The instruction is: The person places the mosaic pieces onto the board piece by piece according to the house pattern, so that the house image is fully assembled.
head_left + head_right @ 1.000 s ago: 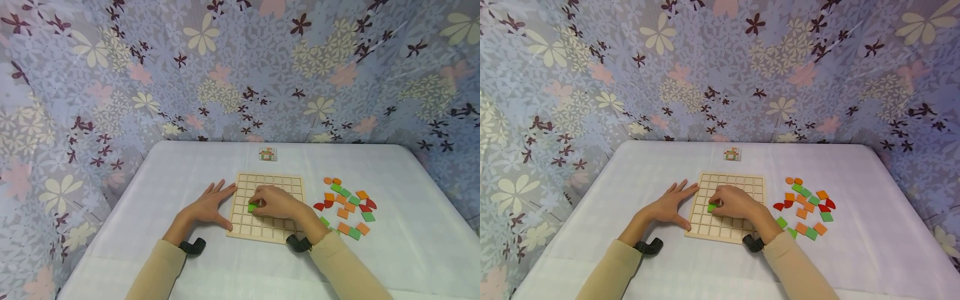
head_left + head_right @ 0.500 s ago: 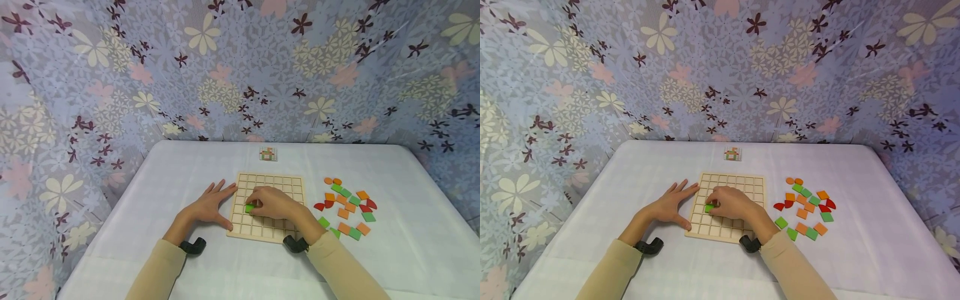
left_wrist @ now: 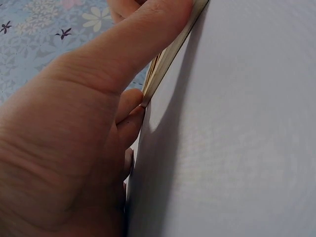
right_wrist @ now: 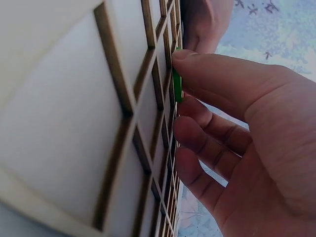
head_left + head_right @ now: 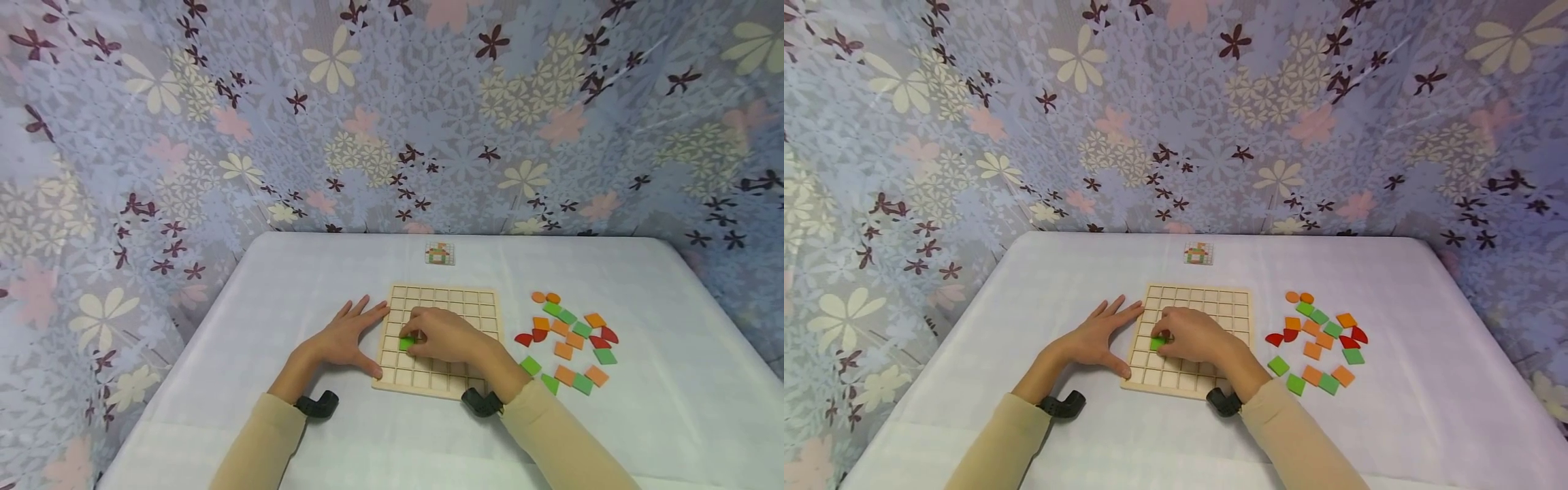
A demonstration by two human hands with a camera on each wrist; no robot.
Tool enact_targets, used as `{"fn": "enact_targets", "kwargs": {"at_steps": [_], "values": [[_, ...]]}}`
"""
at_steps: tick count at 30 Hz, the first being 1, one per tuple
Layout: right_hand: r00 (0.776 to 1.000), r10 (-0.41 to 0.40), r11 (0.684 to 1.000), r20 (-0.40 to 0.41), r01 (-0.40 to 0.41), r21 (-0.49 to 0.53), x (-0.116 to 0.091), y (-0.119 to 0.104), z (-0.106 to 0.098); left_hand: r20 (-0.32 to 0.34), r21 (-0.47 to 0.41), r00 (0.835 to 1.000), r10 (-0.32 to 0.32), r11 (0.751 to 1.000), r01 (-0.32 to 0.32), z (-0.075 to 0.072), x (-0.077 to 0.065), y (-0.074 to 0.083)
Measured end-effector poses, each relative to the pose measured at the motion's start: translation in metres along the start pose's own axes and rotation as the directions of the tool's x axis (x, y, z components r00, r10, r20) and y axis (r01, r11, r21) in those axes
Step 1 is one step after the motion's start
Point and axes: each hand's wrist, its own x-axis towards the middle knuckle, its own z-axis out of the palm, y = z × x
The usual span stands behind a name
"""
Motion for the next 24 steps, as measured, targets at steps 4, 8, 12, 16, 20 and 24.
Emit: {"fn": "enact_targets", "kwargs": {"at_steps": [4, 8, 12, 16, 20, 24], "values": [[1.000, 0.001, 1.000, 0.000, -0.001, -0.003, 0.000, -0.001, 0.001, 0.002, 0.011, 1.000, -0.010, 1.000, 0.010, 0.001, 0.000, -0.001], [1.000, 0.009, 1.000, 0.007, -0.009, -0.004, -0.002, 0.001, 0.000, 0.005, 0.018, 1.000, -0.004, 1.000, 0.004, 0.000, -0.001, 0.000], [1.000, 0.008, 1.000, 0.004, -0.008, 0.023, -0.004, 0.003, -0.004, -0.005, 0.004, 1.000, 0.002, 1.000, -0.002, -0.002, -0.002, 0.001], [1.000, 0.005, 0.999, -0.011, -0.005, 0.046, -0.007, 0.007, -0.009, -0.012, 0.018, 1.000, 0.007, 1.000, -0.006, -0.002, -0.001, 0.001], [1.000, 0.010, 1.000, -0.019, -0.010, 0.030, -0.011, 0.010, -0.013, -0.009, 0.026, 1.000, 0.006, 1.000, -0.006, -0.002, 0.001, 0.001], [0.999, 0.028, 0.999, -0.016, -0.028, 0.016, -0.018, 0.012, -0.015, 0.000, 0.021, 1.000, -0.001, 1.000, 0.001, -0.001, 0.001, 0.001]]}}
